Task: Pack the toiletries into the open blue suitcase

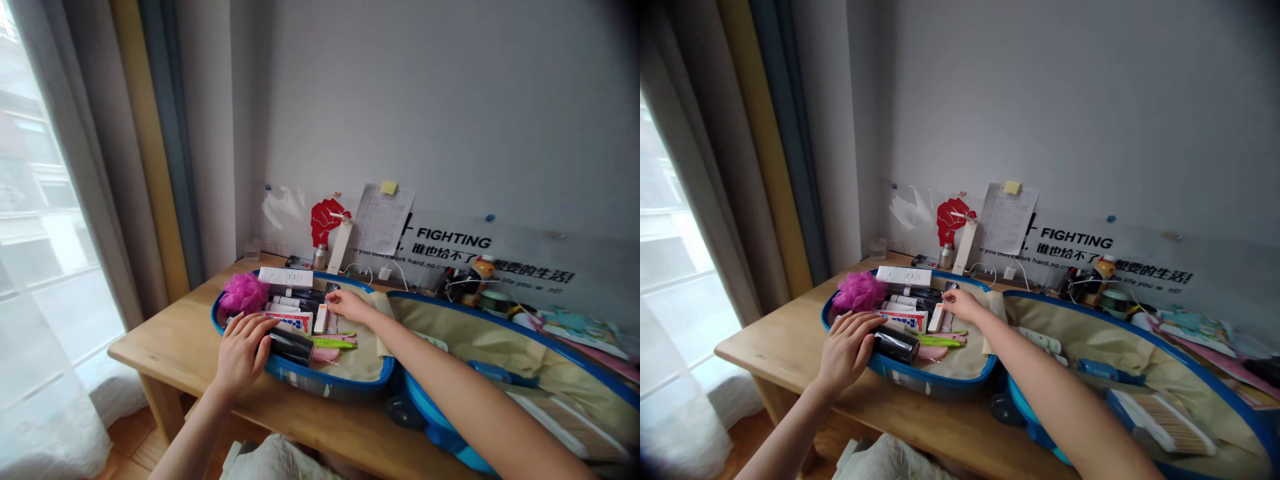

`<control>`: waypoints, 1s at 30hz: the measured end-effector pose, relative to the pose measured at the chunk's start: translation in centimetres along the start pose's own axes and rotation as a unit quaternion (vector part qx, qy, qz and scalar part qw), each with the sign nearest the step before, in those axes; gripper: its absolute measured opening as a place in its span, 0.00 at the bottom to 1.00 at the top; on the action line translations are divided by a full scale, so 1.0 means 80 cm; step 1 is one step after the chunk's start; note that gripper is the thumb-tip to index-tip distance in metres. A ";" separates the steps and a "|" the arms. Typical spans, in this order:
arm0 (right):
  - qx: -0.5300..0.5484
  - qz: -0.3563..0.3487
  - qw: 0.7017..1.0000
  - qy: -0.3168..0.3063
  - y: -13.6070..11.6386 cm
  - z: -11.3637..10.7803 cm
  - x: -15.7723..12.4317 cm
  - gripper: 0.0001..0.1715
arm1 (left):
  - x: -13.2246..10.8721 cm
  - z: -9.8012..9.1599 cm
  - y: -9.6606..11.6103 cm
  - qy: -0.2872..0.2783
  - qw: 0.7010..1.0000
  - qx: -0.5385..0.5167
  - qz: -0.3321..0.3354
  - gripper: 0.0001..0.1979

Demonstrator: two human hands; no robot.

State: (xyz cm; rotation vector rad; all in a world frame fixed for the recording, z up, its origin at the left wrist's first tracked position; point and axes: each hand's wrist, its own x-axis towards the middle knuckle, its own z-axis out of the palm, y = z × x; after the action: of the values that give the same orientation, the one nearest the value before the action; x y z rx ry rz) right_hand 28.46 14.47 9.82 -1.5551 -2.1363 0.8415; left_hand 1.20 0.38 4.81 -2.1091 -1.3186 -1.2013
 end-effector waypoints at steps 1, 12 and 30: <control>-0.009 -0.005 1.000 -0.004 -0.001 -0.002 -0.002 0.19 | 0.000 0.000 -0.001 0.001 1.000 -0.002 0.002 0.20; -0.051 -0.047 0.998 0.003 -0.011 -0.031 -0.010 0.18 | 0.000 0.002 -0.002 0.018 1.000 0.002 0.015 0.19; -0.340 0.169 0.920 -0.091 0.161 -0.152 -0.137 0.15 | 0.002 0.003 -0.001 0.038 0.999 0.006 0.035 0.18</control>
State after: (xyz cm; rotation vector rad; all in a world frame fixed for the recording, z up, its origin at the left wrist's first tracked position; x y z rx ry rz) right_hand 48.70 9.93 11.16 -2.3154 -2.4936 0.3381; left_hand 1.22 0.65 4.77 -2.0630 -1.2058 -1.2283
